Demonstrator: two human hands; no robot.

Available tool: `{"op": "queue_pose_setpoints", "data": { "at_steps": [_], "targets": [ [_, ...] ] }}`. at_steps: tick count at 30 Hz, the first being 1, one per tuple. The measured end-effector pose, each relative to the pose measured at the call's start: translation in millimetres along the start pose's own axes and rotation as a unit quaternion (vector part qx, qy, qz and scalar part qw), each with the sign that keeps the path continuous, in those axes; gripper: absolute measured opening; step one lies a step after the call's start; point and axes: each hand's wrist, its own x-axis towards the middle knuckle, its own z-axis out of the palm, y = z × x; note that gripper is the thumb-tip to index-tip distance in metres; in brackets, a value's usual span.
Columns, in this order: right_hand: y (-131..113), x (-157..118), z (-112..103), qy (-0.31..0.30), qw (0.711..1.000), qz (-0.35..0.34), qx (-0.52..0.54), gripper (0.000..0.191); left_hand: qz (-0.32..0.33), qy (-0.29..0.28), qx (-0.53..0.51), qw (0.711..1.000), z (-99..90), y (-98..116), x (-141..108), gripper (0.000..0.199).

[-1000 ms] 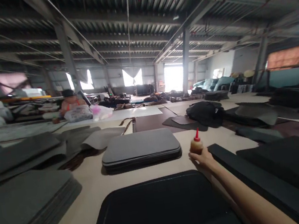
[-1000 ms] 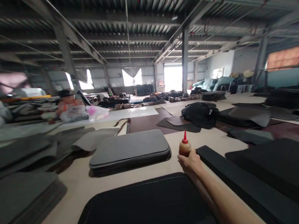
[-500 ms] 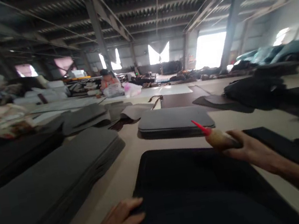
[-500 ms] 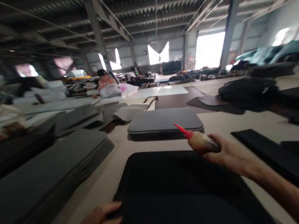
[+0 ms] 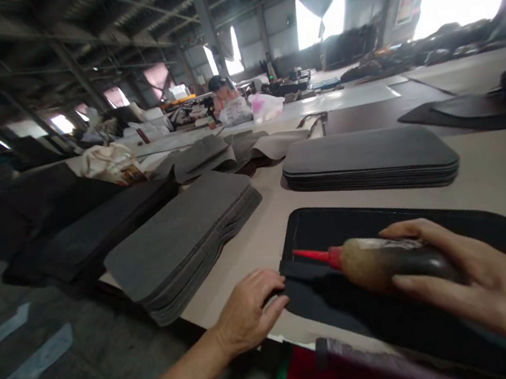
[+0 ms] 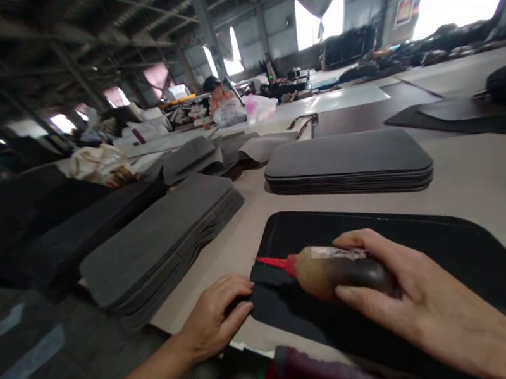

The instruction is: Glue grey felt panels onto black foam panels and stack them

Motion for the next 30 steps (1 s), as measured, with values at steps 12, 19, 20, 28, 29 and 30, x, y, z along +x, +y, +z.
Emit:
{"op": "queue_pose_setpoints", "data": {
  "at_steps": [12,19,20,28,29,30],
  "targets": [
    [-14,-6,25,-0.044,0.996,-0.046,-0.068,0.029,-0.015,0.008,0.014,1.000,1.8,-6,-1,0.040],
    [-22,3,42,-0.065,0.988,-0.129,-0.050,0.018,0.001,-0.009,0.030,1.000,-0.1,-7,1,0.047],
    [-22,5,44,-0.066,0.987,-0.138,-0.048,0.019,0.002,-0.007,0.029,1.000,-0.3,-6,1,0.047],
    [-30,14,53,-0.081,0.979,-0.168,-0.084,0.019,-0.020,0.002,0.029,0.999,0.8,-5,3,0.049],
    [-32,14,53,-0.081,0.978,-0.169,-0.087,0.018,-0.020,0.003,0.029,0.999,1.1,-5,3,0.050],
    [-33,15,53,-0.081,0.978,-0.170,-0.091,0.018,-0.019,0.003,0.028,0.999,1.2,-5,3,0.050]
  ]
}}
